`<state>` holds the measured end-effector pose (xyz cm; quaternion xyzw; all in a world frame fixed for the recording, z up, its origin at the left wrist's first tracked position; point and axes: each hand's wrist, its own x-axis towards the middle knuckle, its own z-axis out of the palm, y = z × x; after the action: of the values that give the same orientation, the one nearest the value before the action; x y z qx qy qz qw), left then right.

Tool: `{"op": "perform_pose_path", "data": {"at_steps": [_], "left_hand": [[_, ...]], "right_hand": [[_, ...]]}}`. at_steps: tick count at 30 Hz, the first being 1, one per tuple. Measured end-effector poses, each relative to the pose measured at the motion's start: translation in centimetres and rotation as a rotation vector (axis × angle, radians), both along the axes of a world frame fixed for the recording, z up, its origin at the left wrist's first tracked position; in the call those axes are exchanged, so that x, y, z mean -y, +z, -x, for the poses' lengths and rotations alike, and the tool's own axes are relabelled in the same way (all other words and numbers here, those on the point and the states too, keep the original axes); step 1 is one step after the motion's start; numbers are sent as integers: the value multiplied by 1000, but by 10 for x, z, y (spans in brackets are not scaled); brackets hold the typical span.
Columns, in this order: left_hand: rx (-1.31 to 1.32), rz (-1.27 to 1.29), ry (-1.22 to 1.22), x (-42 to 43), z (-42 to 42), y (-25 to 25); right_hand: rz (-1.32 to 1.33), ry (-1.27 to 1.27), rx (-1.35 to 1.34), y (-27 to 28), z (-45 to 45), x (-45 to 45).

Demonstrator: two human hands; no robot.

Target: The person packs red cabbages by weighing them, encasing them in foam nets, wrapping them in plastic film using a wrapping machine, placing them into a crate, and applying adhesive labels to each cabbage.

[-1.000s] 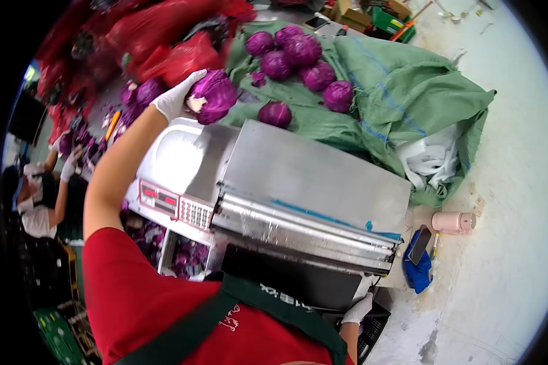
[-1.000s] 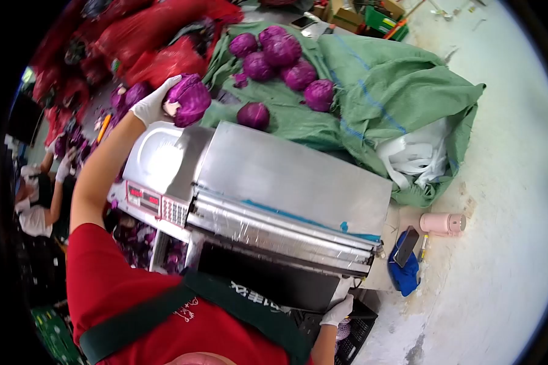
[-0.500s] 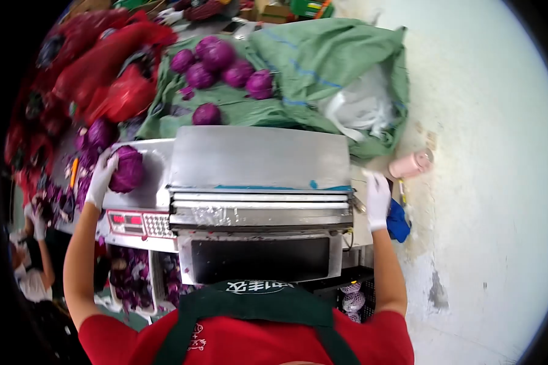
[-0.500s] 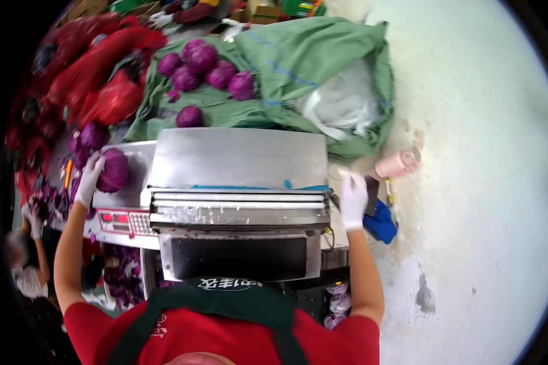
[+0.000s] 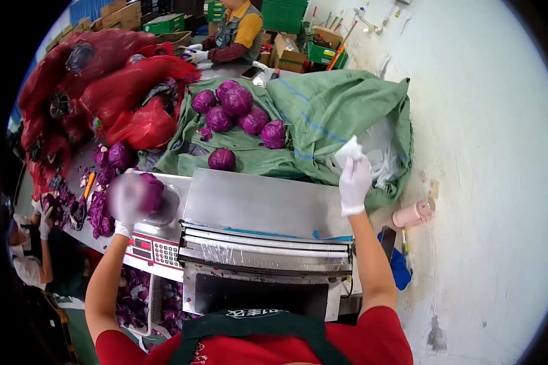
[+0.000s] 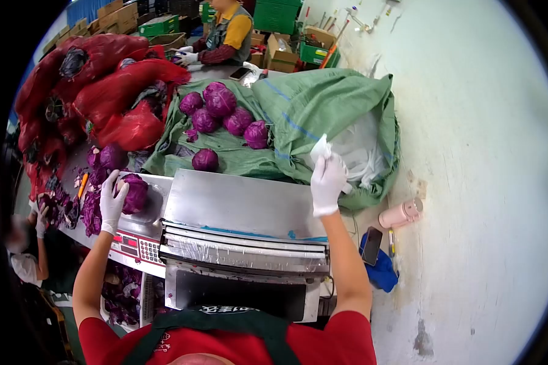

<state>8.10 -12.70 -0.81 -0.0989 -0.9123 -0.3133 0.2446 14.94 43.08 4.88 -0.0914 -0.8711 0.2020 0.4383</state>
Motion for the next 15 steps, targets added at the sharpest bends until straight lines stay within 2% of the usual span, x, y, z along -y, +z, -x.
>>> {"op": "perform_pose_path", "data": {"at_steps": [1, 2, 3, 4, 5, 7, 9, 10, 11, 13, 15], "left_hand": [[25, -83, -86, -29, -16, 24], [54, -168, -169, -58, -32, 49], [155, -343, -225, -101, -52, 75], [321, -662, -425, -135, -72, 83], [245, -621, -618, -166, -94, 97], [576, -977, -710, -218, -137, 105], [724, -1102, -715, -228, -160, 100], [725, -1120, -622, -230, -167, 101], [722, -1124, -622, -229, -172, 101], [669, -1086, -544, -224, -183, 93], [701, -1009, -479, -224, -190, 91]], "right_hand": [[29, 84, -53, 20, -19, 24], [185, 248, -45, 36, -36, 51], [344, 408, -31, 47, -52, 79], [391, 555, 53, 51, -66, 102], [435, 700, 128, 54, -76, 123], [271, 847, 81, 56, -87, 153], [284, 777, 162, 59, -101, 153], [297, 702, 248, 61, -108, 150], [418, 756, 151, 60, -108, 141], [791, 687, 246, 66, -118, 124], [982, 692, 249, 65, -124, 117]]}}
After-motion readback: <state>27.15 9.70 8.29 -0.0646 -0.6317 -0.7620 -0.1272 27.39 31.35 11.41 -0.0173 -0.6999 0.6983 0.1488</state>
